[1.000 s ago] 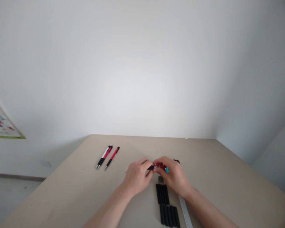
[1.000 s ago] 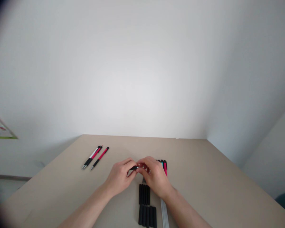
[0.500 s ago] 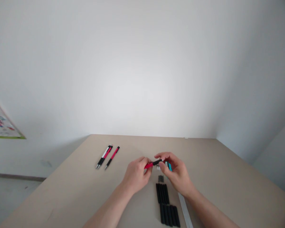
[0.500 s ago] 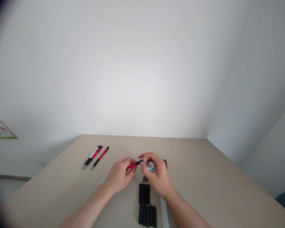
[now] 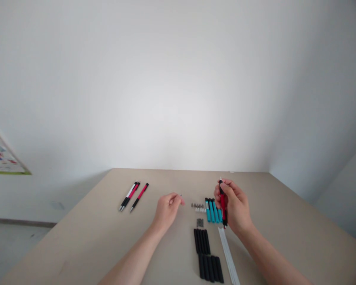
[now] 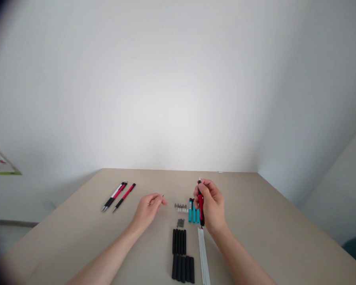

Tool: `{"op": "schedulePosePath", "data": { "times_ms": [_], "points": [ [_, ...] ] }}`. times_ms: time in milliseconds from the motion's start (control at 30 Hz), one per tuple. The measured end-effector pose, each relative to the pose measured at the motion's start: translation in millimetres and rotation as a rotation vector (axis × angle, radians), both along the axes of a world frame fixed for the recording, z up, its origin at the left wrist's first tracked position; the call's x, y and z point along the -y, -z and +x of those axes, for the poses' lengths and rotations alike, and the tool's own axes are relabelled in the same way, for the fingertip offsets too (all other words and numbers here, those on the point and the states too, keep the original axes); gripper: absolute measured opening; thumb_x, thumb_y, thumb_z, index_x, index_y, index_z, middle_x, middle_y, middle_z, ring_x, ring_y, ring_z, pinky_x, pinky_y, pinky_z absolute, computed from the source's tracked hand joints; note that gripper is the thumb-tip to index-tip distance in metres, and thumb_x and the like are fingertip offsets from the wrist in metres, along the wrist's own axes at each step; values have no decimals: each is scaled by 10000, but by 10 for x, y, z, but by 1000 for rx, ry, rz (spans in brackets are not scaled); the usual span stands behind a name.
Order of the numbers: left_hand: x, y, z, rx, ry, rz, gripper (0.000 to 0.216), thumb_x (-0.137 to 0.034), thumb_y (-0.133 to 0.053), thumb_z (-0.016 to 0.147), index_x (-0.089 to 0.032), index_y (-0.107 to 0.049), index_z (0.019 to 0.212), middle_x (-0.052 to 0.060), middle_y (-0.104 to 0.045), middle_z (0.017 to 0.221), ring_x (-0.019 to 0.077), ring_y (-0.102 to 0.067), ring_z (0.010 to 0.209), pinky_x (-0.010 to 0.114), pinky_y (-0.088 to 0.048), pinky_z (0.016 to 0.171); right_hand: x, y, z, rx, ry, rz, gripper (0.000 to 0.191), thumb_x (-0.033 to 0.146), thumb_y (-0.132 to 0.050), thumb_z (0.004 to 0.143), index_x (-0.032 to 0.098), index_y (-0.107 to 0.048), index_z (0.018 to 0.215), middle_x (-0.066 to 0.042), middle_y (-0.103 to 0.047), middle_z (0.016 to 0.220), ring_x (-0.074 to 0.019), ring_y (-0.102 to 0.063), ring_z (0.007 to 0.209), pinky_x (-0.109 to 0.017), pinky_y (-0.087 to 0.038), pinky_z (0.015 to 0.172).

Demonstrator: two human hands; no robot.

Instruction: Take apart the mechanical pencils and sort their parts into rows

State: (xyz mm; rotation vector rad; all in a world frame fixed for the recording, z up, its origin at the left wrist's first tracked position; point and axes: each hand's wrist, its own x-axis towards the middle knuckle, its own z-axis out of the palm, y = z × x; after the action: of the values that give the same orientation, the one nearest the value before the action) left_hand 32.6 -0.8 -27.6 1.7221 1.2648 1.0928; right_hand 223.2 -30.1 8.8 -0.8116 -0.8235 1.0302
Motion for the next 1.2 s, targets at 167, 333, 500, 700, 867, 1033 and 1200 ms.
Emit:
{"op": "schedulePosePath", "data": {
  "times_ms": [167, 333, 500, 700, 867, 1033, 1200],
  "points": [
    [-23, -4, 12, 147, -1, -102, 296, -375, -577, 751, -118, -712, 808, 54, -663, 722, 129, -517, 585, 221, -359, 538, -11, 9, -5, 13, -10, -9, 239, 362, -640, 753, 188, -498, 834, 51, -503, 555, -59, -393, 387, -166, -318, 338],
    [-56, 33, -3, 180, -13, -133, 288, -385, -592, 742, -112, -684, 747, 11, -597, 589, 110, -477, 519, 211, -340, 502, -17, 17, 7, 20, -6, -21, 261, 373, -651, 738, 182, -497, 826, 47, -500, 554, -59, -391, 386, -169, -316, 335],
    [-56, 65, -14, 10, -22, 73, 329, -362, -487, 831, -135, -697, 717, 43, -627, 687, 153, -566, 659, 234, -401, 600, -15, 17, 4, 30, -2, -19, 251, 371, -656, 739, 189, -499, 811, 53, -503, 545, -59, -388, 380, -163, -310, 338],
    [-51, 102, -6, -119, 44, 164, 252, -270, -493, 830, -165, -722, 835, 52, -651, 765, 155, -582, 677, 243, -429, 617, -24, 26, 6, 25, 1, -18, 244, 363, -666, 733, 193, -506, 807, 55, -503, 538, -59, -385, 376, -159, -303, 336],
    [-40, 97, 20, -65, 66, 91, 209, -218, -481, 833, -168, -663, 923, 44, -684, 807, 152, -614, 715, 249, -466, 676, -19, 15, -2, 33, 17, -29, 264, 372, -671, 720, 190, -504, 810, 57, -497, 534, -56, -380, 365, -159, -299, 328],
    [5, 72, 40, -194, 113, 166, 130, -150, -560, 778, -193, -683, 789, 28, -662, 821, 169, -593, 802, 279, -448, 739, -12, 2, -13, 51, 22, -46, 262, 376, -666, 722, 189, -505, 812, 61, -495, 538, -44, -370, 346, -151, -283, 314],
    [0, 94, 50, -291, 133, 196, 131, -137, -599, 751, -200, -714, 757, 34, -649, 782, 190, -563, 822, 305, -429, 762, -12, -1, -21, 73, 31, -44, 257, 374, -664, 723, 186, -507, 802, 61, -498, 537, -40, -375, 343, -145, -282, 314]
  ]
}}
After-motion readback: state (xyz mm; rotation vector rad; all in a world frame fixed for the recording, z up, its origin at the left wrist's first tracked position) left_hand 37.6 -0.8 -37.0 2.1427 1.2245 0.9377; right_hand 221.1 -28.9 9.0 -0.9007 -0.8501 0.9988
